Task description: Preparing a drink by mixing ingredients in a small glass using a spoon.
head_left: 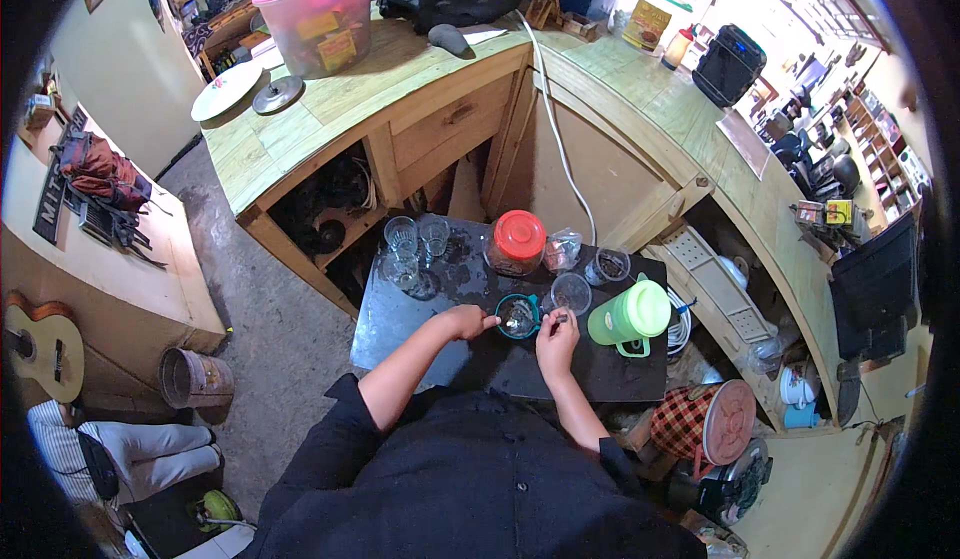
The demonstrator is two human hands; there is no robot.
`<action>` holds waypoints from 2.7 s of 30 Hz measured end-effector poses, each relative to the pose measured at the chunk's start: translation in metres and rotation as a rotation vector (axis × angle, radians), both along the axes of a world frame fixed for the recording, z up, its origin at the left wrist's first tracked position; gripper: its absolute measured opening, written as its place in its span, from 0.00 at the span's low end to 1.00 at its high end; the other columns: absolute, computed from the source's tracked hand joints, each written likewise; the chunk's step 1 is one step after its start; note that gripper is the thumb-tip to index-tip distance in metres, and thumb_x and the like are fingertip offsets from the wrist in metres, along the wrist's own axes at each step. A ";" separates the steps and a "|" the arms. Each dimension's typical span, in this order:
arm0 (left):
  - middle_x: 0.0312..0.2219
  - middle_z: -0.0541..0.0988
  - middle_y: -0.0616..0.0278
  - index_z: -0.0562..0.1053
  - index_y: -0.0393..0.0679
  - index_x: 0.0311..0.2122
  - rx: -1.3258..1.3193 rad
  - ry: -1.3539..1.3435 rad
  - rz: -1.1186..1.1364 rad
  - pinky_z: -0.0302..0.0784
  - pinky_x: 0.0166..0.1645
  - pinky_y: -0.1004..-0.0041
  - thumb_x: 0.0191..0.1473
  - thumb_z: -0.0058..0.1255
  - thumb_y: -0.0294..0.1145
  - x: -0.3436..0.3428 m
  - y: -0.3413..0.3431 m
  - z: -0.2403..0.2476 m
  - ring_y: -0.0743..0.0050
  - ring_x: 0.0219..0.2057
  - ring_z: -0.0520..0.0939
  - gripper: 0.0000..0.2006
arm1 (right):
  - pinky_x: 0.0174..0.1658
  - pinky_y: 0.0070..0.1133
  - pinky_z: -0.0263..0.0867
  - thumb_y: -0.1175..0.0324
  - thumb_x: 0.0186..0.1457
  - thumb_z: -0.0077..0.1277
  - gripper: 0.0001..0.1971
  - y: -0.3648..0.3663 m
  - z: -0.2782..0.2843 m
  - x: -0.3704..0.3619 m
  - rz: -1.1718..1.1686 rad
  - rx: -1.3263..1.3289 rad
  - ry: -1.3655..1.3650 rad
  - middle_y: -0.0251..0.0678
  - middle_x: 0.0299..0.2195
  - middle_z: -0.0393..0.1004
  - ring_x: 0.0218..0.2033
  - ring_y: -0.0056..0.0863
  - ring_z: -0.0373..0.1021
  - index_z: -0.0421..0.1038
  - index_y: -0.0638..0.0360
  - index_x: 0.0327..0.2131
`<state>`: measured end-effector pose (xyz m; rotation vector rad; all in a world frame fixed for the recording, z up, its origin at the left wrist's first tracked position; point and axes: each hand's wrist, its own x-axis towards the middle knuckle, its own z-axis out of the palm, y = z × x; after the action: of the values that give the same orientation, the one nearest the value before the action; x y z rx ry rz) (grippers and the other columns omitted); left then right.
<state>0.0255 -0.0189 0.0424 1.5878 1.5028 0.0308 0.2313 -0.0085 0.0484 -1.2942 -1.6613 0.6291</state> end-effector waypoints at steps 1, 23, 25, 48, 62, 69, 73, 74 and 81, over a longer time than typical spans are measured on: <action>0.28 0.77 0.44 0.75 0.38 0.38 -0.075 0.025 0.019 0.71 0.39 0.57 0.57 0.31 0.60 0.000 0.001 0.006 0.47 0.32 0.78 0.32 | 0.28 0.28 0.62 0.80 0.49 0.45 0.05 0.000 0.005 -0.002 0.029 0.099 -0.064 0.42 0.24 0.63 0.23 0.38 0.65 0.60 0.65 0.24; 0.29 0.79 0.50 0.78 0.44 0.29 0.044 0.033 0.261 0.72 0.41 0.60 0.48 0.41 0.66 0.005 -0.020 0.021 0.51 0.36 0.79 0.31 | 0.30 0.31 0.61 0.80 0.49 0.44 0.04 0.006 0.011 0.001 -0.021 0.022 -0.053 0.44 0.25 0.63 0.27 0.43 0.65 0.60 0.65 0.27; 0.26 0.78 0.48 0.77 0.42 0.26 0.103 0.012 0.297 0.71 0.38 0.59 0.48 0.42 0.65 0.007 -0.024 0.025 0.50 0.33 0.79 0.31 | 0.30 0.31 0.61 0.80 0.49 0.44 0.04 0.008 0.013 0.001 -0.020 0.056 -0.052 0.44 0.25 0.63 0.27 0.43 0.65 0.60 0.65 0.27; 0.23 0.76 0.42 0.74 0.36 0.24 0.212 -0.061 0.260 0.70 0.38 0.57 0.54 0.39 0.60 0.006 -0.020 0.045 0.43 0.31 0.77 0.31 | 0.16 0.17 0.62 0.80 0.54 0.40 0.06 0.018 0.036 -0.005 -0.041 -0.150 0.402 0.32 0.21 0.61 0.15 0.19 0.64 0.54 0.60 0.28; 0.26 0.77 0.44 0.75 0.39 0.24 0.209 0.051 0.352 0.70 0.38 0.55 0.53 0.38 0.63 0.011 -0.030 0.047 0.44 0.33 0.77 0.31 | 0.34 0.33 0.59 0.81 0.49 0.40 0.03 0.000 0.027 -0.005 -0.023 0.120 -0.029 0.45 0.25 0.60 0.27 0.44 0.61 0.57 0.66 0.27; 0.26 0.77 0.44 0.76 0.39 0.25 0.192 0.041 0.390 0.70 0.39 0.56 0.53 0.38 0.63 0.016 -0.033 0.045 0.42 0.34 0.77 0.31 | 0.30 0.31 0.61 0.82 0.49 0.41 0.04 0.004 0.033 0.004 0.011 0.149 -0.119 0.43 0.24 0.61 0.25 0.41 0.64 0.56 0.66 0.27; 0.27 0.77 0.44 0.76 0.38 0.27 0.152 0.013 0.290 0.71 0.40 0.57 0.53 0.37 0.63 0.016 -0.031 0.042 0.45 0.35 0.78 0.32 | 0.20 0.21 0.66 0.80 0.53 0.42 0.06 0.011 0.046 0.007 0.033 -0.223 0.337 0.35 0.23 0.61 0.19 0.24 0.67 0.56 0.62 0.27; 0.29 0.78 0.46 0.77 0.39 0.29 0.113 0.017 0.261 0.71 0.42 0.58 0.53 0.36 0.63 0.016 -0.030 0.042 0.47 0.36 0.78 0.32 | 0.17 0.16 0.67 0.79 0.55 0.41 0.06 0.016 0.043 0.007 0.046 -0.178 0.358 0.31 0.24 0.61 0.17 0.17 0.66 0.56 0.60 0.28; 0.29 0.78 0.46 0.77 0.40 0.29 0.096 0.008 0.287 0.71 0.42 0.58 0.53 0.36 0.63 0.016 -0.028 0.055 0.47 0.36 0.78 0.32 | 0.19 0.18 0.66 0.80 0.54 0.42 0.05 0.015 0.038 0.002 0.077 -0.056 0.190 0.34 0.25 0.62 0.17 0.19 0.66 0.57 0.62 0.27</action>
<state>0.0417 -0.0465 0.0974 1.4352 1.7471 0.2625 0.2337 0.0065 0.0867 -1.1752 -1.5521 0.8242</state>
